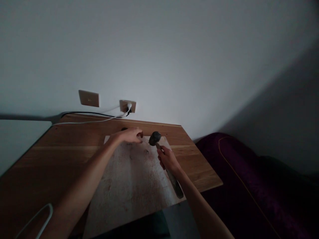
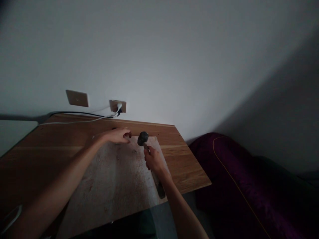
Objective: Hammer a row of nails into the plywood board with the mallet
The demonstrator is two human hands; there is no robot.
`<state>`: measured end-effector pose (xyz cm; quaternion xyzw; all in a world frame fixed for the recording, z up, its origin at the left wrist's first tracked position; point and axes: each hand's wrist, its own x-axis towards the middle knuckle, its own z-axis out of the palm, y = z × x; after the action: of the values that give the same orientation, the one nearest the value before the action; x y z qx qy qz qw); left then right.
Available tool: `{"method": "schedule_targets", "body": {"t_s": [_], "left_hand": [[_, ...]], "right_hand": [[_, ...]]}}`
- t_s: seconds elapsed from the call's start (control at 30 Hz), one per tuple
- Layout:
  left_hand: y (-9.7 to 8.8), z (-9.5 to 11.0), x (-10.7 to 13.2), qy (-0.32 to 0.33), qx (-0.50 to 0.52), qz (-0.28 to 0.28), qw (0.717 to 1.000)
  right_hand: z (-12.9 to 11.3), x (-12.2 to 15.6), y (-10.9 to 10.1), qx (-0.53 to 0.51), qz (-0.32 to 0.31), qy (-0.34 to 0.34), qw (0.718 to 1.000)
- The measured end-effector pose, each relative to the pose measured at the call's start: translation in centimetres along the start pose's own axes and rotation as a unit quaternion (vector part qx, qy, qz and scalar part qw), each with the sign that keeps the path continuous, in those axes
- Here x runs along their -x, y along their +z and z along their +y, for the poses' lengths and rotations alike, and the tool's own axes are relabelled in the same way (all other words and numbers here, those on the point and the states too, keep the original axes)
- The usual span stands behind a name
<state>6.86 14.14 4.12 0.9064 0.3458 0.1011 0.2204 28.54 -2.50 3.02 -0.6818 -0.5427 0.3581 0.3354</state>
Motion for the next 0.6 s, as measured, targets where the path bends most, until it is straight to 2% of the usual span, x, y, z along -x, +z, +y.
{"method": "schedule_targets", "body": {"t_s": [0.1, 0.2, 0.5, 0.6], "left_hand": [[-1.1, -0.8, 0.8, -0.032, -0.024, -0.060, 0.997], [-1.4, -1.2, 1.2, -0.036, -0.026, -0.082, 0.996], [-0.7, -0.8, 1.4, -0.067, -0.062, -0.093, 0.991], [-0.6, -0.7, 0.9, -0.051, -0.024, -0.057, 0.997]], "right_hand": [[0.9, 1.2, -0.5, -0.005, -0.004, 0.003, 1.000], [2.0, 2.2, -0.6, 0.002, -0.014, 0.004, 1.000], [3.8, 3.2, 0.1, 0.012, 0.009, -0.021, 1.000], [3.9, 3.2, 0.1, 0.013, 0.011, -0.027, 0.999]]}}
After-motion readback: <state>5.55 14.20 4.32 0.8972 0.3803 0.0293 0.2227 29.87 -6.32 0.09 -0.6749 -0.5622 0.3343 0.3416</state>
